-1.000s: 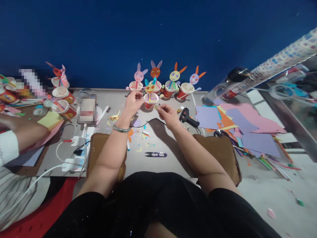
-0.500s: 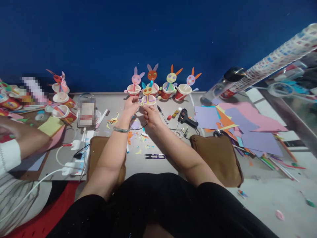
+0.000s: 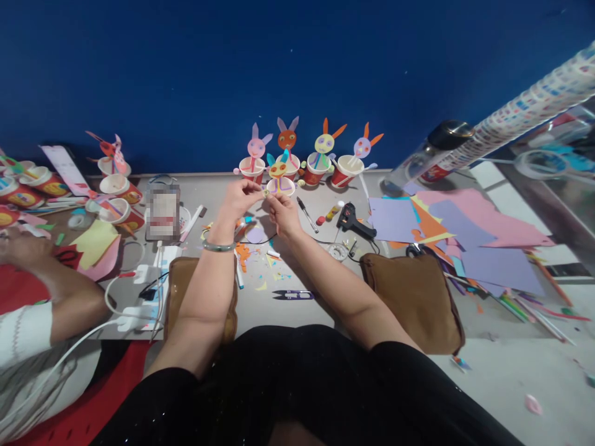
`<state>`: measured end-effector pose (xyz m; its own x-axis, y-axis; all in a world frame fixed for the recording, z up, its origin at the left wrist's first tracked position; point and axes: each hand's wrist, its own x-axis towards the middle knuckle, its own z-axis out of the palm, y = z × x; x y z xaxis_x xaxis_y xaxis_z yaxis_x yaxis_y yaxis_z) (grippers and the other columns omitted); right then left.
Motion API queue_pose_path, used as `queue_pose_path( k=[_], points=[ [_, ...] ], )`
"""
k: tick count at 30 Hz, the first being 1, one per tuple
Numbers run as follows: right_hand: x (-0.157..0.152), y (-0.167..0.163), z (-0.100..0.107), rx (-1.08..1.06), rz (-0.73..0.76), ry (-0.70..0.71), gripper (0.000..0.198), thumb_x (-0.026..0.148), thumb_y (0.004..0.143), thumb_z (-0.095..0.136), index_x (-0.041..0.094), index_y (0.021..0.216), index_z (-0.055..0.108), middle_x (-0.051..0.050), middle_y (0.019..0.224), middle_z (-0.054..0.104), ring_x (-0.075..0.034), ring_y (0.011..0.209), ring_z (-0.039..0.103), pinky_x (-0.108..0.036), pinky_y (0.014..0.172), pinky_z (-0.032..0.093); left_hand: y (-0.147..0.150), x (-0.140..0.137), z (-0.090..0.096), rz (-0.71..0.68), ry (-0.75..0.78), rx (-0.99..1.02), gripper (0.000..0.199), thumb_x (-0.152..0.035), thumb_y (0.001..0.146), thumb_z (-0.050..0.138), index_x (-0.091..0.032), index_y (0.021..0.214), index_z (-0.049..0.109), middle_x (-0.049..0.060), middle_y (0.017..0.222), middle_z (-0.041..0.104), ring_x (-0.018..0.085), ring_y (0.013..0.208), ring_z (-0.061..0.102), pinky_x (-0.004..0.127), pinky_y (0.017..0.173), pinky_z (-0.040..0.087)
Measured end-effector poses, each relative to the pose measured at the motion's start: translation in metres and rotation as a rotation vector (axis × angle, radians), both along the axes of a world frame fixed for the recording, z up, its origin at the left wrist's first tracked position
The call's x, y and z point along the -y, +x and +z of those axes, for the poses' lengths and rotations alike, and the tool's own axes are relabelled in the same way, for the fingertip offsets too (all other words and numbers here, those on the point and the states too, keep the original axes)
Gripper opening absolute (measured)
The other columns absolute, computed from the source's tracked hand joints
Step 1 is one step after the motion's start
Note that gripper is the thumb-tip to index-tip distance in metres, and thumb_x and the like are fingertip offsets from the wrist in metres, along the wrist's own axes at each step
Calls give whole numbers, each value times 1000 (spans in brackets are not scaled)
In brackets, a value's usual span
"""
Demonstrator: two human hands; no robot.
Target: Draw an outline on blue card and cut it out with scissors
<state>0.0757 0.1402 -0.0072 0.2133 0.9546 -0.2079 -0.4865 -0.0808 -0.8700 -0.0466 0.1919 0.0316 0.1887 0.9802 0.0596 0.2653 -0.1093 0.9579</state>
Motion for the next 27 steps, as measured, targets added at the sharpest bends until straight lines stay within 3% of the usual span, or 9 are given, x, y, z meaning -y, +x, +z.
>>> queue_pose_path(
  k=[11,15,18,22,27],
  points=[
    [2,3,-3,26,32,-4,31,44,77,78,19,77,60,11,50,41,-4,41,26,-20,41,19,6,4,0,43,-19,-67,11,-23,67,77,-16,67,68,0,64,64,11,60,51,27,62,40],
    [11,5,-7,145,55,12,29,44,76,75,19,81,63,9,51,44,-6,42,30,-22,43,24,7,3,-2,87,8,-81,11,-23,67,77,-17,67,68,-1,63,62,11,60,49,27,61,39],
    [17,9,-8,402,-11,111,20,36,78,71,20,79,60,8,54,47,-8,48,38,-23,50,32,10,1,-5,113,6,-82,10,-22,66,75,-17,67,67,-2,62,61,11,59,47,27,60,37],
    [23,19,-8,902,-129,269,8,28,85,60,20,83,61,5,61,53,-12,58,47,-27,63,40,12,0,-6,112,12,-93,10,-23,67,75,-17,68,66,-2,62,60,11,59,48,27,61,38],
    [24,31,-13,1388,-184,344,14,26,94,52,19,95,65,-8,96,67,-20,85,59,-31,71,44,13,1,-6,125,42,-122,12,-25,67,75,-17,69,67,-1,63,61,11,59,49,27,62,39]
  ],
)
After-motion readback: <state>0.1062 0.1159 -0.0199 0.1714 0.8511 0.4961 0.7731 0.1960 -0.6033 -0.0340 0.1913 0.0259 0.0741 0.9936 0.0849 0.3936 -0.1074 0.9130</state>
